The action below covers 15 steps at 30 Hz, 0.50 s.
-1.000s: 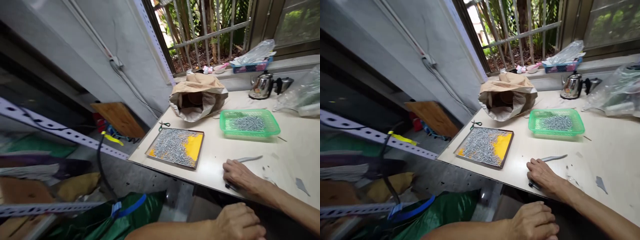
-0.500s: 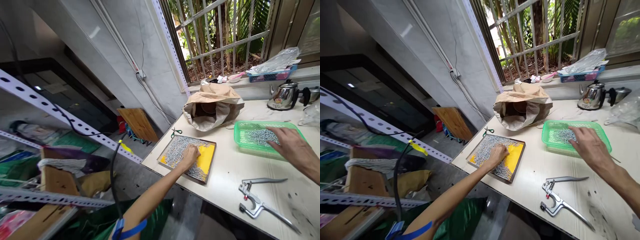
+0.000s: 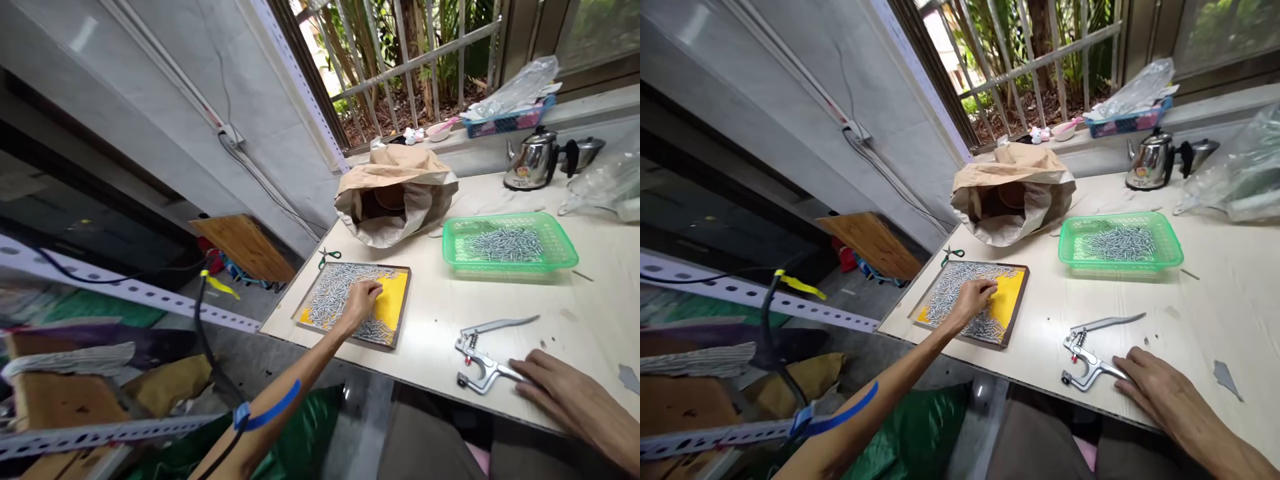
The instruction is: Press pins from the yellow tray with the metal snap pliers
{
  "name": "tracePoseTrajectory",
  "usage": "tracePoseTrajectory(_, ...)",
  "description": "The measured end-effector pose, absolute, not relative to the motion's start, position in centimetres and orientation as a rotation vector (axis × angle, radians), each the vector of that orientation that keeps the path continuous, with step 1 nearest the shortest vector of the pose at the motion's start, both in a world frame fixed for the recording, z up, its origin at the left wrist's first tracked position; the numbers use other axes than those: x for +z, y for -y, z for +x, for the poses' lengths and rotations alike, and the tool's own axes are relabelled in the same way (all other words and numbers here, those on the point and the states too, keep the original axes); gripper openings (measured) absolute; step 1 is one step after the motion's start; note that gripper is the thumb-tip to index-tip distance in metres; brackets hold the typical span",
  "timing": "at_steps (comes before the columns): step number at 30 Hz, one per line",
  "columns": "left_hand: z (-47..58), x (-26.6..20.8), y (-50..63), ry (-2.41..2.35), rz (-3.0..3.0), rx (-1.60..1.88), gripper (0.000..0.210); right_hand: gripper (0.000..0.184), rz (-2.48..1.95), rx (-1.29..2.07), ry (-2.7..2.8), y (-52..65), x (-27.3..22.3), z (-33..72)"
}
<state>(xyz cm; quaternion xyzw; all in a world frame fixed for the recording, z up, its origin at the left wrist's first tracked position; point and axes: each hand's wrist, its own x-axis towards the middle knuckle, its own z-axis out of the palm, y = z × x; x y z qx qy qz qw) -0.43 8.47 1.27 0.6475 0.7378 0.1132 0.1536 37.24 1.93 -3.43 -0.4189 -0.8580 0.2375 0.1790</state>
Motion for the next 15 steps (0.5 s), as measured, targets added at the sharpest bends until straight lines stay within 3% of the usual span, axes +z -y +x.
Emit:
tracePoseTrajectory(6, 8.5, 1.2, -2.6, -1.602, 1.292, 0.577, 0.026, 0.029, -1.166, 0.6, 2.569, -1.7, -2.6, 36.6)
tracePoseTrajectory(15, 13.2, -2.1, -0.8, -1.675, 1.292, 0.384, 0.021, 0.021, -1.141, 0.295, 2.554, 0.2, -3.1, 36.1)
